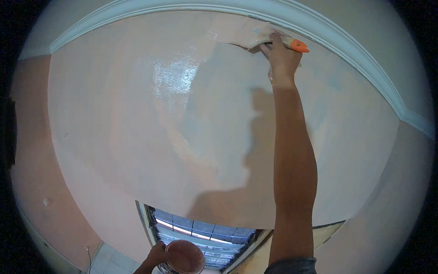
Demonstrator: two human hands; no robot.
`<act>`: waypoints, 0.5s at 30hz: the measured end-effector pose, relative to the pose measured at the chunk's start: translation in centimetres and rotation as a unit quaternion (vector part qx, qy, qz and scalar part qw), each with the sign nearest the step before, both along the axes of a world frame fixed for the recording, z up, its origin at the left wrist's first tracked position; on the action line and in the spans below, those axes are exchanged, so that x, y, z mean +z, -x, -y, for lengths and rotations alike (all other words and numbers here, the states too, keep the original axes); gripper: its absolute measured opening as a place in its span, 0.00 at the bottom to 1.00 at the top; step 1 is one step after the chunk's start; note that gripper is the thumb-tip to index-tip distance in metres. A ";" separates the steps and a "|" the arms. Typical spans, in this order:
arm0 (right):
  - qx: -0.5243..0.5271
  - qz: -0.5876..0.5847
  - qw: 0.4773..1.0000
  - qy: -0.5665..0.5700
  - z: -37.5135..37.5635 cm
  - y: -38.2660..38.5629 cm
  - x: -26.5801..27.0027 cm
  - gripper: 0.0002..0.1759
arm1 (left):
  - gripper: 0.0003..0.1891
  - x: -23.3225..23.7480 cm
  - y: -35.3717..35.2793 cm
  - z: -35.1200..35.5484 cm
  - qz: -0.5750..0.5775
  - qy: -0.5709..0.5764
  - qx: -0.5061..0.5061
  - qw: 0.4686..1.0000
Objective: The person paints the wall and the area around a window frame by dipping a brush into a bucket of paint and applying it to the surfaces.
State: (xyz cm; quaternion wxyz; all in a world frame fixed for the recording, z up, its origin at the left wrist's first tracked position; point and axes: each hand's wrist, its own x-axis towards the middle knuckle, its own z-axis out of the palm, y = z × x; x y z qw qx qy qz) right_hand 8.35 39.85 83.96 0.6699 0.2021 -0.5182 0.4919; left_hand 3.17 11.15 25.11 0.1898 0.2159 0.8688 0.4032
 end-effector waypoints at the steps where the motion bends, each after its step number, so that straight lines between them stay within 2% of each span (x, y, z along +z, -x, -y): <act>1: -0.010 -0.005 1.000 0.015 -0.4 -0.9 0.1 0.15 | 0.28 0.5 -0.1 -0.1 -0.002 0.002 -0.004 1.000; 2: -0.015 -0.007 1.000 0.017 -0.7 -1.7 0.0 0.15 | 0.27 1.0 -0.3 -0.1 0.005 -0.003 -0.010 1.000; 3: -0.050 0.000 0.999 0.001 -0.3 0.8 -0.5 0.16 | 0.27 0.5 1.5 0.0 0.028 -0.012 -0.020 0.999; 6: -0.093 -0.013 0.996 0.006 -1.3 -1.2 -0.7 0.17 | 0.26 -2.3 2.8 -0.2 -0.007 -0.023 -0.048 0.999; 8: -0.096 -0.023 0.995 0.020 -2.9 -3.8 -0.2 0.17 | 0.25 -2.6 2.4 -0.4 -0.016 -0.003 -0.041 0.999; 11: -0.180 -0.033 0.983 0.008 -5.6 -7.7 0.7 0.15 | 0.25 -2.8 1.4 -0.3 -0.016 0.003 -0.029 0.999; 12: -0.256 -0.040 0.966 0.003 -5.2 -8.9 0.6 0.14 | 0.25 -3.0 1.4 -0.3 -0.012 -0.009 -0.026 1.000; 14: -0.330 -0.047 0.943 -0.006 -3.8 -10.4 0.4 0.14 | 0.25 -1.3 0.9 -0.6 -0.008 -0.002 -0.026 1.000; 15: -0.472 -0.032 0.880 -0.031 -3.2 -10.9 0.2 0.13 | 0.25 -0.6 0.6 -0.6 -0.004 0.009 -0.025 1.000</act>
